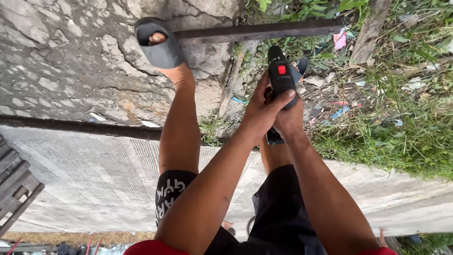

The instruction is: Drilling a hole into a long wooden beam using a cordless power drill.

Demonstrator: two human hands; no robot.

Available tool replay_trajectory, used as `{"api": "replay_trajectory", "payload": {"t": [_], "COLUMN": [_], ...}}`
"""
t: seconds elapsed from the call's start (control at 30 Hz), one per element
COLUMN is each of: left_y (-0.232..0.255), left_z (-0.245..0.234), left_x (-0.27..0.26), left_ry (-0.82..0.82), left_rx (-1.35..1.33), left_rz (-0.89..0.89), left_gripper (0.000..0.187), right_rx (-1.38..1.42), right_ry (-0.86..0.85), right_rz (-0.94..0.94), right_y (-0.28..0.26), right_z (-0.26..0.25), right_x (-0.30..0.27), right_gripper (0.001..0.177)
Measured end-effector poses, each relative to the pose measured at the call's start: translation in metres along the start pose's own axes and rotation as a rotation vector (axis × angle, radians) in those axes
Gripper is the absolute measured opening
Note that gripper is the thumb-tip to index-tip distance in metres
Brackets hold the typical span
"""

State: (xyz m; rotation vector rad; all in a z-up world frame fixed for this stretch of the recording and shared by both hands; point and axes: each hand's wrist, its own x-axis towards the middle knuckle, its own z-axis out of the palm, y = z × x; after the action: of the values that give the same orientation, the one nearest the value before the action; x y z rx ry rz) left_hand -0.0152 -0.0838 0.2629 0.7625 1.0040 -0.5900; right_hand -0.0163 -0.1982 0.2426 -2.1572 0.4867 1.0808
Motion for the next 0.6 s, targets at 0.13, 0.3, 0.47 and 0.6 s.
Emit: {"api": "replay_trajectory", "payload": {"t": [0.13, 0.3, 0.47, 0.6], "left_y": [-0.0002, -0.0017, -0.0033, -0.0031], "left_z": [-0.0007, -0.0014, -0.0021, -0.0025], "left_x": [-0.0021, -0.0017, -0.0012, -0.0016], "left_ry": [0.005, 0.005, 0.02, 0.032], "left_rx": [-0.012, -0.014, -0.002, 0.021], "left_rz": [-0.014, -0.017, -0.011, -0.032], "left_gripper": [0.099, 0.1, 0.101, 0.102], "right_rx": [0.052, -0.05, -0.086, -0.029], "right_ry": [-0.001, -0.003, -0.003, 0.0], "right_rz": [0.026, 0.027, 0.046, 0.032], "right_y": [-0.0061, -0.0002, 0.0, -0.0073], "right_z": [0.0, 0.0014, 0.0027, 0.0024], "right_x": [-0.0021, -0.0023, -0.0011, -0.0037], "right_gripper": [0.032, 0.033, 0.033, 0.032]}}
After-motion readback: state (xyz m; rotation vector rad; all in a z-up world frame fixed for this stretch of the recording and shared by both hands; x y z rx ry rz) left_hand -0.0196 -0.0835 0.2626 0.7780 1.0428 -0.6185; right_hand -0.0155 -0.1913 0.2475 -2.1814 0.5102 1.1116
